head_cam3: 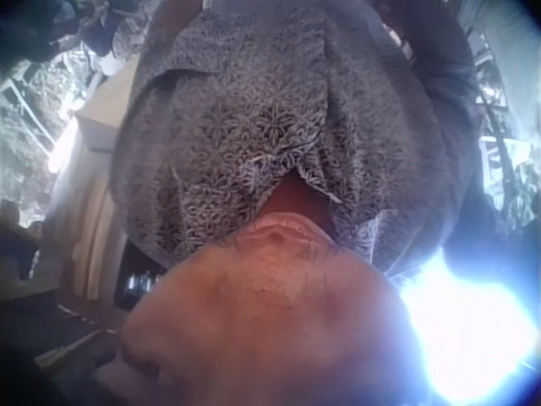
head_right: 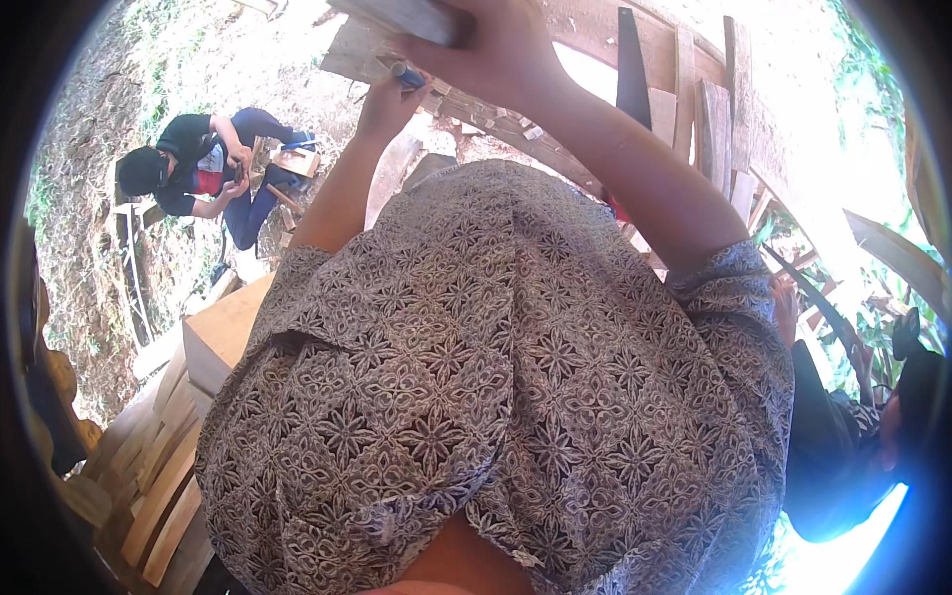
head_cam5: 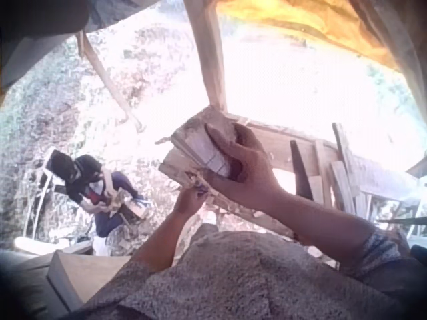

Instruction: The person carves a small wooden piece using a chisel and a red-handled tool, repeatedly marking and removing material. Another person works on wood nearby. The carved piece is held and inspected multiple times during the process.

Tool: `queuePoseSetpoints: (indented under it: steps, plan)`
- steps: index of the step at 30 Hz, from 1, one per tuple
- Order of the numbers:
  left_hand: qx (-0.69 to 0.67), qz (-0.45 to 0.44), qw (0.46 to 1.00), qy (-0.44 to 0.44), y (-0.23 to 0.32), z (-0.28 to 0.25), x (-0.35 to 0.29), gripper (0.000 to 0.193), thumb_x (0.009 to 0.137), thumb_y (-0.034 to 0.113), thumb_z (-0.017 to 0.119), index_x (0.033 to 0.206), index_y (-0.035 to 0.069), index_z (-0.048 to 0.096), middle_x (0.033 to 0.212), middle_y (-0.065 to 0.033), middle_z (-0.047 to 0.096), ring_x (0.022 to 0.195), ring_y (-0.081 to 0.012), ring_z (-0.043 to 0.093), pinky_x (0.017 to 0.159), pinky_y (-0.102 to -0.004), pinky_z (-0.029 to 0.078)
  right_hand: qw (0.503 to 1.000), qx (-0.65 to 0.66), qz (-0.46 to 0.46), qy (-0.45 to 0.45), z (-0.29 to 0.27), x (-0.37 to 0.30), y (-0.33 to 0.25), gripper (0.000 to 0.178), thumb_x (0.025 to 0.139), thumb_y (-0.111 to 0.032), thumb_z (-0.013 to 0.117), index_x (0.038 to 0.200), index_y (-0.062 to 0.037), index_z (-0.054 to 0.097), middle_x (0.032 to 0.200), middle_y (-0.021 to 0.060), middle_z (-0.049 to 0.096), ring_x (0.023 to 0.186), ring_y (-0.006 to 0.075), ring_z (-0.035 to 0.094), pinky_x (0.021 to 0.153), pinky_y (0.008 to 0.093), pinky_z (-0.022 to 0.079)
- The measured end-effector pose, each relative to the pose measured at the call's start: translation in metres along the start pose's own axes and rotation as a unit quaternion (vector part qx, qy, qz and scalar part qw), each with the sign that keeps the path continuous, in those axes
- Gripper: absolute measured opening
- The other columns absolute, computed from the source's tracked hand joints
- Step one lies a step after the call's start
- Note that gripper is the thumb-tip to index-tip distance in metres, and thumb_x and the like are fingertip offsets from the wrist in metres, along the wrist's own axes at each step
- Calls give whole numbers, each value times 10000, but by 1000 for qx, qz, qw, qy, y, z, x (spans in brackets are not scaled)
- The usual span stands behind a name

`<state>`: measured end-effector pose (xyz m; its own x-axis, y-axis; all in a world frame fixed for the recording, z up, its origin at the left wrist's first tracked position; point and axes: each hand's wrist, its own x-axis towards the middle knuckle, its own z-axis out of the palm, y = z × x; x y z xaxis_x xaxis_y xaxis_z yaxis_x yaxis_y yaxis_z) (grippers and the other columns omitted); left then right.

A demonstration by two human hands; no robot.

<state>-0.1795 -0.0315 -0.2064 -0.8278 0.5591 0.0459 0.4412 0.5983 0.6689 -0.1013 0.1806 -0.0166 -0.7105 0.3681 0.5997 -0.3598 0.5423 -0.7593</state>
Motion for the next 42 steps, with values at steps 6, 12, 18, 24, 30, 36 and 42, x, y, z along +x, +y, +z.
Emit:
queuePoseSetpoints:
  steps: [6, 12, 18, 24, 30, 36, 42]
  plan:
    - [-38, 94, 994, 49, -11, 9, 13, 231, 901, 148, 723, 1112, 57, 737, 986, -163, 760, 986, -367, 734, 847, -436, 568, 945, -168, -104, -261, 26, -16, 22, 721, 848, -481, 791, 1491, -251, 561, 1351, 211, 547, 971, 269, 699, 760, 404, 594]
    - [-42, 8, 998, 52, -2, -3, 13, 296, 924, 203, 724, 1158, 24, 695, 1015, -139, 771, 1015, -316, 738, 899, -414, 569, 917, -225, 43, -326, 39, -24, 39, 735, 857, -550, 732, 1533, -387, 491, 1362, 221, 534, 1268, 398, 564, 997, 508, 518]
    - [-159, -116, 978, 67, -23, -17, 5, 280, 968, 212, 721, 1128, -13, 678, 1008, -104, 753, 894, -205, 746, 796, -327, 583, 961, 34, 173, -215, -23, -7, 37, 802, 867, -418, 810, 1552, -178, 470, 1316, 196, 609, 1079, 254, 684, 943, 363, 558]
    - [-297, -236, 922, 74, -22, -31, 20, 303, 985, 105, 685, 1223, -64, 603, 1106, -137, 685, 1023, -171, 692, 856, -276, 633, 898, 10, 359, -253, -75, -83, 101, 776, 874, -347, 815, 1534, -114, 481, 1284, 176, 651, 1079, 227, 680, 940, 332, 548]
    - [-346, -264, 896, 92, -44, -24, 22, 217, 1022, 100, 619, 1174, -53, 597, 1132, -145, 666, 1031, -217, 699, 881, -314, 638, 915, -35, 319, -244, -102, -175, 140, 788, 820, -342, 839, 1492, -73, 527, 1291, 229, 663, 1205, 294, 641, 1055, 401, 479]
    - [-401, -351, 843, 71, -69, -63, 17, 135, 1038, 95, 569, 1129, -3, 554, 1120, -147, 637, 979, -260, 710, 869, -398, 654, 877, -203, 355, -253, -64, -201, 103, 783, 774, -395, 847, 1471, -189, 558, 1397, 289, 558, 1300, 423, 553, 1082, 483, 442]
    - [-512, -322, 796, 28, -14, -44, -7, 115, 1017, 72, 589, 1118, 49, 540, 1055, -137, 649, 934, -274, 711, 867, -439, 650, 869, -381, 269, -167, -69, -222, 96, 763, 782, -444, 846, 1467, -263, 560, 1477, 282, 465, 1401, 456, 417, 1132, 557, 364]
